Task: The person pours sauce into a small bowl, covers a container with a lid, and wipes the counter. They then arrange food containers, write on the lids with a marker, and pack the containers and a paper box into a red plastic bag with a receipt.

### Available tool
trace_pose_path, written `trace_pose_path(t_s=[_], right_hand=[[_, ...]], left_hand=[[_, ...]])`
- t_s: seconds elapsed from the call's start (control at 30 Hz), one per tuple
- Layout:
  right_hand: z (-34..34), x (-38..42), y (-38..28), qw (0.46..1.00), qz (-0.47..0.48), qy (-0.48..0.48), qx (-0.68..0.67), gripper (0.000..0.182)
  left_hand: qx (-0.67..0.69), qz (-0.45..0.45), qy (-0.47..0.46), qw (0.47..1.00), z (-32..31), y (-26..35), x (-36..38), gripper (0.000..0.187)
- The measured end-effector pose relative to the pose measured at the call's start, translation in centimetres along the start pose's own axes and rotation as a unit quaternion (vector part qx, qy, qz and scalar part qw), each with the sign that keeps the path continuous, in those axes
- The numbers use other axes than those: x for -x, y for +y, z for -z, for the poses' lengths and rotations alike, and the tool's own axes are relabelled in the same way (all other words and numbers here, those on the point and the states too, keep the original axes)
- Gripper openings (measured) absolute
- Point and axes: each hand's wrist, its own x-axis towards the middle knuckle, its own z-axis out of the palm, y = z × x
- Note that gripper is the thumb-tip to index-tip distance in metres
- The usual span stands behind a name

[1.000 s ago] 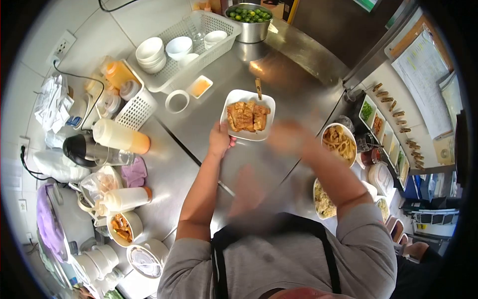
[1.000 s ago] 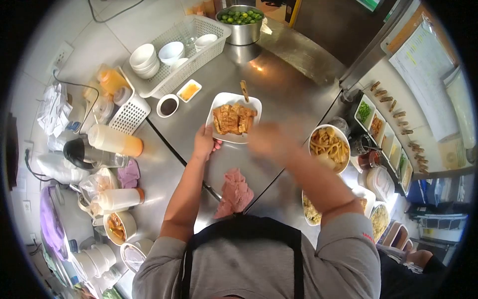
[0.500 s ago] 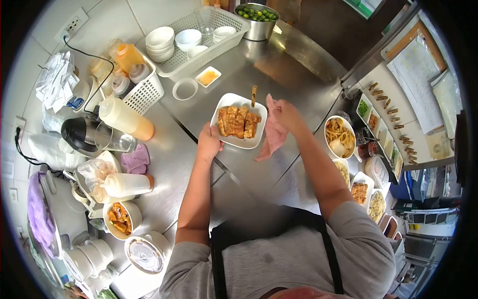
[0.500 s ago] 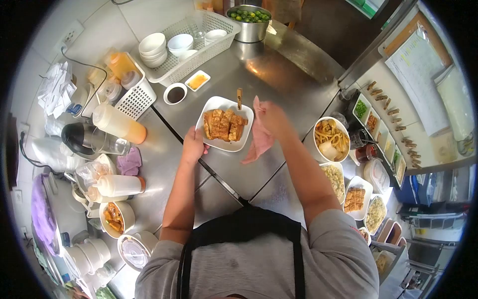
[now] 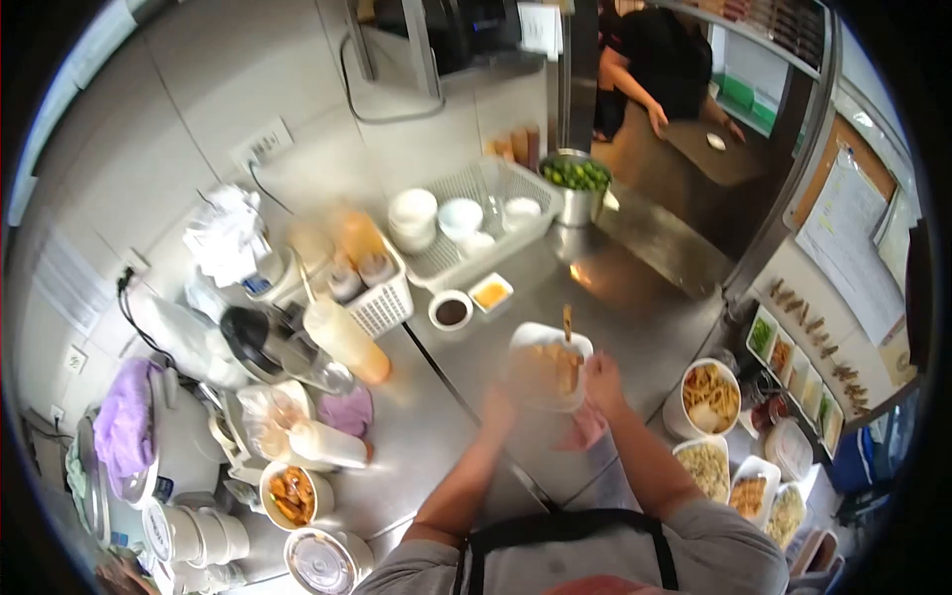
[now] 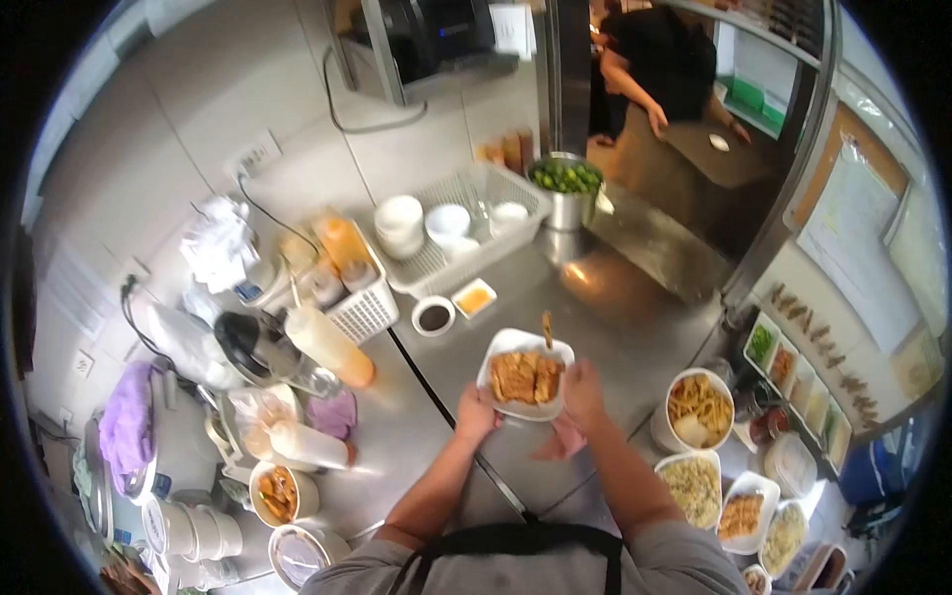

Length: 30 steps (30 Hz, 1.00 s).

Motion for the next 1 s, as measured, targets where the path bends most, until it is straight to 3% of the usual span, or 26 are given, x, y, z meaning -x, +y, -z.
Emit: trace_pose_path(t_s=[0.07, 0.13, 0.2, 0.27, 0.3, 0.37, 0.43, 0.5, 0.6, 0.7, 0.87, 0.93, 1.0], right_hand=[[0.4, 1.2, 1.5, 0.997, 0.041, -0.044, 0.052, 0.030], [1.9, 2.0, 1.3, 0.972, -0.178, -0.140, -0.064, 0.031], [5.8, 3.6, -3.7, 0.973, -0.139, -0.180, 0.046, 0.033], [8.3, 5.0, -5.8, 0.970, -0.137, -0.197, 0.036, 0.032], [9.2, 5.9, -6.4, 0.968, -0.141, -0.203, 0.033, 0.032], [10.5, 7.6, -8.2, 0.965, 0.038, -0.180, 0.186, 0.038], [10.0, 9.2, -7.4, 0.923, 0.189, -0.144, 0.303, 0.043], [7.2, 11.0, -3.8, 0.865, 0.313, -0.095, 0.379, 0.047], [5.9, 12.6, -0.8, 0.903, 0.232, -0.056, 0.358, 0.052], [6.3, 12.4, -2.7, 0.919, 0.205, -0.057, 0.332, 0.051], [6.9, 12.6, -3.8, 0.928, 0.184, -0.060, 0.318, 0.037], [7.2, 12.1, -4.7, 0.931, 0.191, -0.065, 0.305, 0.038], [8.0, 12.3, -4.3, 0.926, 0.210, -0.071, 0.307, 0.047]], left_hand=[[-0.002, -0.056, -0.009, 0.998, -0.1, 1.6, -1.1, 0.020], [0.010, -0.054, -0.035, 0.998, -0.9, 1.7, -2.5, 0.019], [0.018, -0.026, -0.056, 0.998, -2.3, 1.6, -4.0, 0.020], [0.099, 0.112, -0.121, 0.981, -2.6, 6.4, -6.3, 0.021], [0.087, 0.078, -0.113, 0.987, -3.9, 6.8, -7.7, 0.021], [0.073, 0.016, -0.113, 0.991, -7.9, 5.5, -10.6, 0.022], [0.066, -0.032, -0.135, 0.988, -12.2, 2.8, -13.5, 0.024], [0.200, 0.234, -0.162, 0.937, -10.5, 10.5, -13.7, 0.028], [0.246, 0.320, -0.218, 0.888, -13.7, 9.8, -16.4, 0.029], [0.317, 0.315, -0.220, 0.867, -13.9, 11.9, -15.7, 0.031], [0.144, 0.219, -0.298, 0.918, -9.2, 15.1, -16.3, 0.033], [0.252, 0.131, -0.252, 0.925, -5.2, 17.6, -17.6, 0.028], [0.275, 0.012, -0.143, 0.951, 1.1, 23.7, -17.7, 0.030]])
